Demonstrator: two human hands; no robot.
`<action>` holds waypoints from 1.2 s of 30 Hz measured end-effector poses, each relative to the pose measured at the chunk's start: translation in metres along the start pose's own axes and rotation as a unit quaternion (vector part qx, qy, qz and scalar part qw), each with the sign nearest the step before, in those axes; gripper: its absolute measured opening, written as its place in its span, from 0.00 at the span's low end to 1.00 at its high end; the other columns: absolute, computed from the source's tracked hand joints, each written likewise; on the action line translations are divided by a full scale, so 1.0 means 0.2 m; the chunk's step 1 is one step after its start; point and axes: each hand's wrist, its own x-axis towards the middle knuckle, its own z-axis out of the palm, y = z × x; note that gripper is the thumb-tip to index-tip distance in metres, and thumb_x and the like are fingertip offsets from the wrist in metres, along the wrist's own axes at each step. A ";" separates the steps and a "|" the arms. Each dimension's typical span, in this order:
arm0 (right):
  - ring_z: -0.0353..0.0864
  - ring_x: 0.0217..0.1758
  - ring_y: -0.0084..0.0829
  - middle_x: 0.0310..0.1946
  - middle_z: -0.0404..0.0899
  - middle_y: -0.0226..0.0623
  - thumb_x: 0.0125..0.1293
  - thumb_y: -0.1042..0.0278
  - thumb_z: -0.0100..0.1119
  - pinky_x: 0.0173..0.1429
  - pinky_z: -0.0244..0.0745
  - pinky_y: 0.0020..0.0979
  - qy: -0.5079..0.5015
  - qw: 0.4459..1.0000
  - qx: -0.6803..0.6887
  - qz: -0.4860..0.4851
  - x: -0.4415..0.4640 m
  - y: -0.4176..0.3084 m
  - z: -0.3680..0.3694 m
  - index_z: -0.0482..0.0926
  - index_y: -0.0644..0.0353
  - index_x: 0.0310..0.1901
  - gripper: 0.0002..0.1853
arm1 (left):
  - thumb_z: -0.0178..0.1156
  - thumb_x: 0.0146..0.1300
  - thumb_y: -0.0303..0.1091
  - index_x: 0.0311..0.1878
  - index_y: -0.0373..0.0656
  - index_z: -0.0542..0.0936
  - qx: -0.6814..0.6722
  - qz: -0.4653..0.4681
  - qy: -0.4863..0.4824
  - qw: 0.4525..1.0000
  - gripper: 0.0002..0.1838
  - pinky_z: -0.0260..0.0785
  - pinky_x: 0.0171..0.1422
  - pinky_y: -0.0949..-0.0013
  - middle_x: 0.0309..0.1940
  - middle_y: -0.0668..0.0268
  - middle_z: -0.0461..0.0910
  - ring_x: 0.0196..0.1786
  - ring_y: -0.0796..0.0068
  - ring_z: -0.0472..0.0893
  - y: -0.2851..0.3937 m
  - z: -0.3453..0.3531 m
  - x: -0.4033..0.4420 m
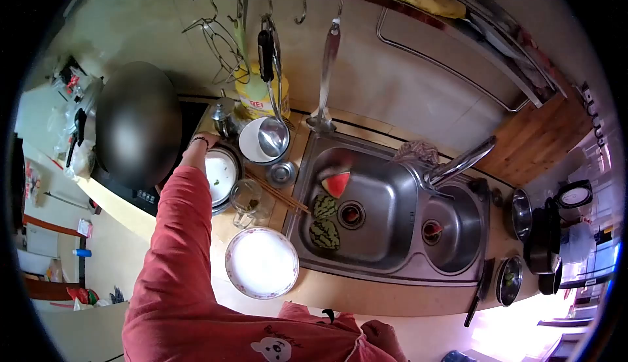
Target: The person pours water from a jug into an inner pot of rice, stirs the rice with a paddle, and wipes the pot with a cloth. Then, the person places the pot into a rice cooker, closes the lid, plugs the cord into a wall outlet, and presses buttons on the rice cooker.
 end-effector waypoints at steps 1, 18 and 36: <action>0.82 0.28 0.30 0.25 0.81 0.43 0.59 0.63 0.59 0.36 0.76 0.29 0.006 1.000 -0.015 -0.011 0.00 0.00 0.00 0.80 0.64 0.34 0.11 | 0.43 0.61 0.57 0.64 0.52 0.67 0.001 0.001 -0.004 1.000 0.31 0.51 0.69 0.54 0.64 0.66 0.65 0.66 0.62 0.64 -0.02 0.05 0.20; 0.81 0.32 0.41 0.28 0.80 0.47 0.60 0.61 0.58 0.38 0.75 0.34 -0.044 0.996 -0.024 -0.071 0.13 -0.14 0.01 0.79 0.64 0.36 0.13 | 0.49 0.62 0.33 0.49 0.41 0.65 -0.264 0.251 0.505 0.783 0.14 0.69 0.46 0.52 0.52 0.51 0.69 0.49 0.47 0.74 -0.06 0.06 -0.44; 0.80 0.29 0.40 0.25 0.79 0.45 0.60 0.63 0.57 0.35 0.73 0.35 0.003 0.988 0.004 -0.156 0.07 -0.05 -0.07 0.78 0.64 0.33 0.11 | 0.38 0.71 0.36 0.60 0.39 0.65 -0.834 0.460 0.105 0.287 0.19 0.63 0.63 0.59 0.55 0.58 0.70 0.57 0.59 0.71 -0.06 -0.25 -1.71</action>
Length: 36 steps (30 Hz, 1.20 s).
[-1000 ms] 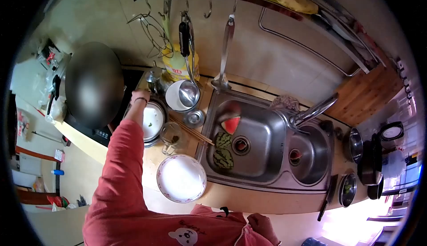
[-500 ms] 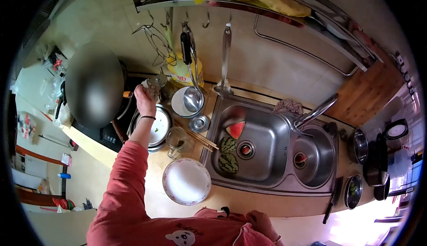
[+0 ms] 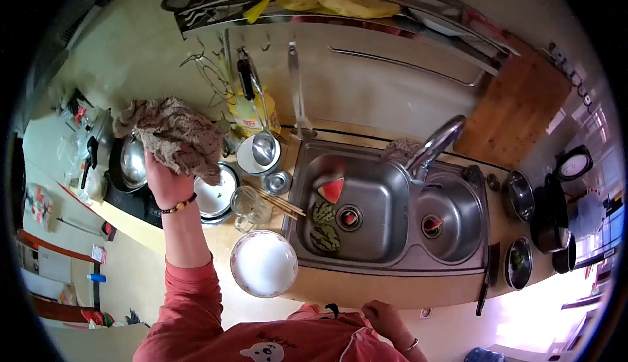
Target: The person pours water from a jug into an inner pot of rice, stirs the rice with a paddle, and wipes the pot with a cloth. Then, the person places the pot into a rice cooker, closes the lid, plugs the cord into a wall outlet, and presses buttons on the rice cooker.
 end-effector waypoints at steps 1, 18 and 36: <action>0.79 0.27 0.37 0.25 0.79 0.44 0.60 0.64 0.57 0.34 0.73 0.33 0.022 0.999 0.024 0.004 -0.01 0.00 -0.02 0.79 0.63 0.34 0.10 | 0.37 0.71 0.37 0.60 0.39 0.66 -0.105 -0.086 -0.102 0.986 0.19 0.62 0.64 0.59 0.56 0.58 0.70 0.58 0.59 0.70 0.02 0.04 -0.06; 0.76 0.42 0.19 0.41 0.79 0.32 0.65 0.66 0.55 0.47 0.72 0.24 0.310 0.815 0.484 -0.078 -0.98 0.56 -0.81 0.73 0.68 0.51 0.16 | 0.50 0.66 0.40 0.60 0.38 0.67 -0.037 -0.726 -0.272 0.631 0.22 0.60 0.66 0.54 0.57 0.57 0.72 0.60 0.59 0.70 -0.78 0.85 -2.43; 0.65 0.63 0.30 0.61 0.65 0.36 0.71 0.47 0.38 0.65 0.63 0.35 0.306 0.525 0.760 -0.229 -1.71 1.41 -1.09 0.61 0.57 0.64 0.28 | 0.57 0.58 0.39 0.36 0.42 0.75 -0.024 -0.191 -0.808 0.556 0.10 0.62 0.57 0.58 0.42 0.58 0.73 0.47 0.63 0.72 -0.95 1.63 -3.85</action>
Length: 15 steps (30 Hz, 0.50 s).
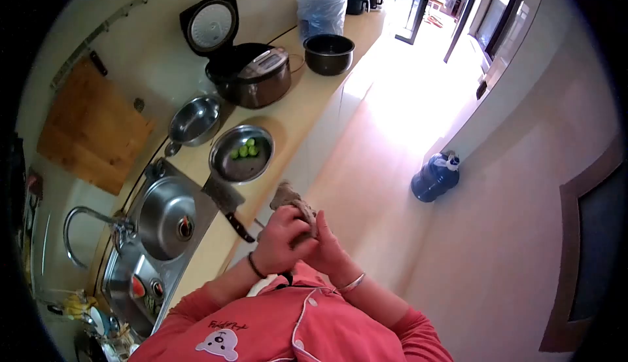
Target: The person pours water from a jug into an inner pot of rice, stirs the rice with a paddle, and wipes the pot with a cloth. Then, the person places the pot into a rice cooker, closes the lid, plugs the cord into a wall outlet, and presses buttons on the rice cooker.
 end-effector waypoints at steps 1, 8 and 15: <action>0.65 0.63 0.32 0.61 0.65 0.36 0.71 0.44 0.36 0.65 0.62 0.36 -0.011 0.998 0.059 0.020 0.05 -0.04 -0.05 0.61 0.55 0.64 0.28 | 0.56 0.58 0.43 0.38 0.41 0.75 0.145 0.030 -0.018 0.989 0.15 0.60 0.59 0.55 0.45 0.55 0.71 0.50 0.59 0.71 -0.01 0.04 0.07; 0.67 0.61 0.33 0.58 0.68 0.34 0.70 0.42 0.36 0.63 0.65 0.37 0.127 0.989 0.069 0.032 0.38 -0.41 -0.27 0.65 0.54 0.60 0.27 | 0.55 0.55 0.56 0.49 0.38 0.71 0.319 0.039 -0.107 0.941 0.30 0.54 0.65 0.46 0.51 0.51 0.70 0.59 0.53 0.68 -0.40 0.15 0.52; 0.74 0.52 0.28 0.48 0.74 0.32 0.71 0.51 0.42 0.54 0.72 0.31 0.170 0.981 0.044 0.082 0.68 -0.86 -0.44 0.70 0.55 0.51 0.18 | 0.64 0.50 0.49 0.51 0.40 0.71 0.196 0.053 -0.093 0.975 0.29 0.60 0.63 0.52 0.53 0.55 0.71 0.57 0.54 0.71 -0.68 0.18 0.95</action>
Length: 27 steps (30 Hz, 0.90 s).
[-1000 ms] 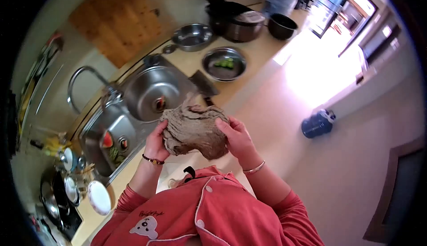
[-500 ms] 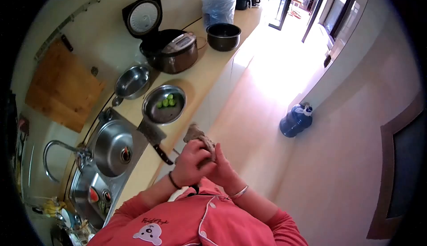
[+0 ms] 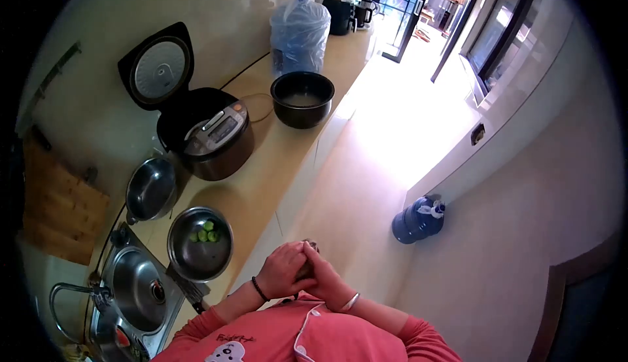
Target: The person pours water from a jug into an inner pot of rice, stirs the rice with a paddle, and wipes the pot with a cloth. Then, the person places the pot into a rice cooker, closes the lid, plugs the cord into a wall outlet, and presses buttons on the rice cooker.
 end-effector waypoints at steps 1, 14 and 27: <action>0.75 0.50 0.27 0.47 0.74 0.32 0.70 0.51 0.43 0.52 0.74 0.30 0.001 1.000 -0.006 -0.008 0.03 -0.06 0.00 0.70 0.56 0.51 0.19 | 0.64 0.50 0.48 0.52 0.40 0.71 -0.009 0.014 0.022 1.000 0.30 0.61 0.62 0.53 0.53 0.55 0.71 0.56 0.54 0.71 -0.03 0.01 0.06; 0.78 0.33 0.47 0.28 0.78 0.45 0.58 0.43 0.55 0.37 0.72 0.43 0.014 0.394 -0.904 -0.164 0.54 -1.61 -0.17 0.77 0.55 0.37 0.21 | 0.63 0.55 0.36 0.50 0.44 0.75 -0.017 -0.187 0.120 0.975 0.19 0.65 0.58 0.60 0.51 0.57 0.74 0.54 0.57 0.73 -0.70 0.23 0.70; 0.76 0.39 0.35 0.36 0.73 0.40 0.50 0.69 0.63 0.41 0.72 0.33 -0.057 0.597 -0.713 -0.363 1.71 -2.86 0.09 0.75 0.63 0.36 0.12 | 0.61 0.58 0.34 0.55 0.38 0.68 -0.007 -0.392 0.435 0.811 0.23 0.69 0.52 0.63 0.47 0.53 0.74 0.47 0.59 0.76 -1.56 0.18 1.51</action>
